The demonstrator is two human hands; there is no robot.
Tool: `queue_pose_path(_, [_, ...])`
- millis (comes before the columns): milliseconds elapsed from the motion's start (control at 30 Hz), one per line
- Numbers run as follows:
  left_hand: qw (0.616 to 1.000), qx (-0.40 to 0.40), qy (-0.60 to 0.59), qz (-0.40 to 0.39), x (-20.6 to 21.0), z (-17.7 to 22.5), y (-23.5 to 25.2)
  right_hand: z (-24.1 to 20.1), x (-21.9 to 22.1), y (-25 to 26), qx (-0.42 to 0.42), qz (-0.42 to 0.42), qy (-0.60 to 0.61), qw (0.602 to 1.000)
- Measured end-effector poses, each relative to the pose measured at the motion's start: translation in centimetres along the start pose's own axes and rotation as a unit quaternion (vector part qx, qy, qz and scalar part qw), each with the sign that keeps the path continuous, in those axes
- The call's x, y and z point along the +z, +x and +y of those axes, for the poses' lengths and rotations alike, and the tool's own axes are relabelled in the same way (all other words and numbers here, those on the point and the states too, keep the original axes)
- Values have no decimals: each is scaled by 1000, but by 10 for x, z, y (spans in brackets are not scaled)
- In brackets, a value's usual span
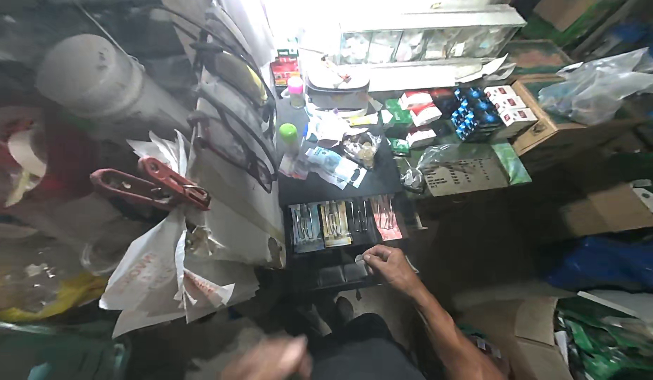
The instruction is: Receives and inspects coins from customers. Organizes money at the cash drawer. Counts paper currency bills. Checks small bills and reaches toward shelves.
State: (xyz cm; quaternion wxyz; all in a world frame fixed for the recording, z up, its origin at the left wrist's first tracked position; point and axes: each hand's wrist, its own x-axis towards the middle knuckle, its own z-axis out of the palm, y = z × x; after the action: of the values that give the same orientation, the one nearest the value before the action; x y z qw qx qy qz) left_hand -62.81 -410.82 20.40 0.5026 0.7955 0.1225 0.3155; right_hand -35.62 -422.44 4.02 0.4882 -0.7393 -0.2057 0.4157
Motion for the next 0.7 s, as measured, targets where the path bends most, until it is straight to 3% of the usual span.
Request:
queue_pose_path(100, [994,-30,104,-18,54,-104,-2,-12,4,-19,-27,-66,24,997])
queue_pose_path(200, [990,-95,85,-60,79,-145,-11,-17,14,-41,-83,-116,33,989])
queue_pose_path(333, [996,-72,4,-43,91,-157,-18,-10,25,-52,-97,-115,45,988])
queue_pose_path(567, [995,-86,-8,-55,95,-158,-19,-2,24,-61,-74,-84,37,993])
queue_pose_path(633, [995,-101,-7,-17,88,-160,-21,-9,21,-74,-119,-129,13,984])
queue_pose_path(700, [992,-125,-1,13,81,-161,-20,-22,21,-95,-189,-240,12,952])
